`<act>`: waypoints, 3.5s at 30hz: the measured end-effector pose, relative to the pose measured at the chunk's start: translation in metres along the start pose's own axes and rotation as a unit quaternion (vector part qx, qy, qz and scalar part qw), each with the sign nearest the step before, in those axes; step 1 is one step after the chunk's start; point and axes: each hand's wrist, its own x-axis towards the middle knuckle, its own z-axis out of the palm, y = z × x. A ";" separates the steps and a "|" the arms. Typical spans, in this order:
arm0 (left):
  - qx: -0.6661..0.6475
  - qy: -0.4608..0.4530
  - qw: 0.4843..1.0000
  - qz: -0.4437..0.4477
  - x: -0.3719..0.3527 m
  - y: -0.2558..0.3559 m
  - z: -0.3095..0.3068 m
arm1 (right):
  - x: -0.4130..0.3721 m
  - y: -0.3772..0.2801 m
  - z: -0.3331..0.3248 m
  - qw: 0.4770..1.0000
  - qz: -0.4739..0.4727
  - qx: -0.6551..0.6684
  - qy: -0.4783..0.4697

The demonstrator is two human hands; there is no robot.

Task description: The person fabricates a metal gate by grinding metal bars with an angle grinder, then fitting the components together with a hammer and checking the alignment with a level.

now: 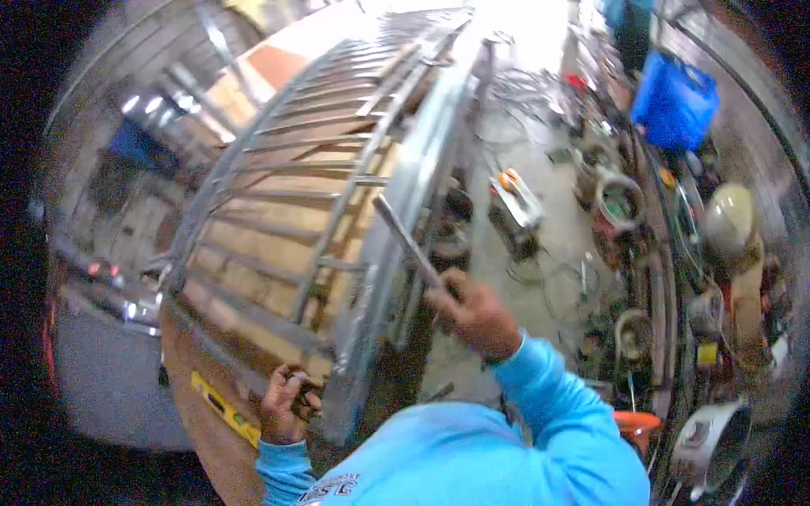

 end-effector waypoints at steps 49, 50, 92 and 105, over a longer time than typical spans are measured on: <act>0.224 -0.322 0.899 -0.196 0.782 -0.207 0.770 | 0.502 0.150 -0.750 0.918 0.116 -0.320 0.204; 0.180 -0.312 0.903 -0.235 0.798 -0.211 0.791 | 0.516 0.150 -0.765 0.913 0.110 -0.336 0.205; 0.114 -0.243 0.940 0.212 1.444 0.176 1.189 | 1.307 -0.063 -1.052 0.971 -0.145 0.117 0.151; 0.286 -0.164 0.900 0.284 1.544 0.238 1.275 | 1.506 -0.071 -1.149 0.988 -0.079 0.129 -0.024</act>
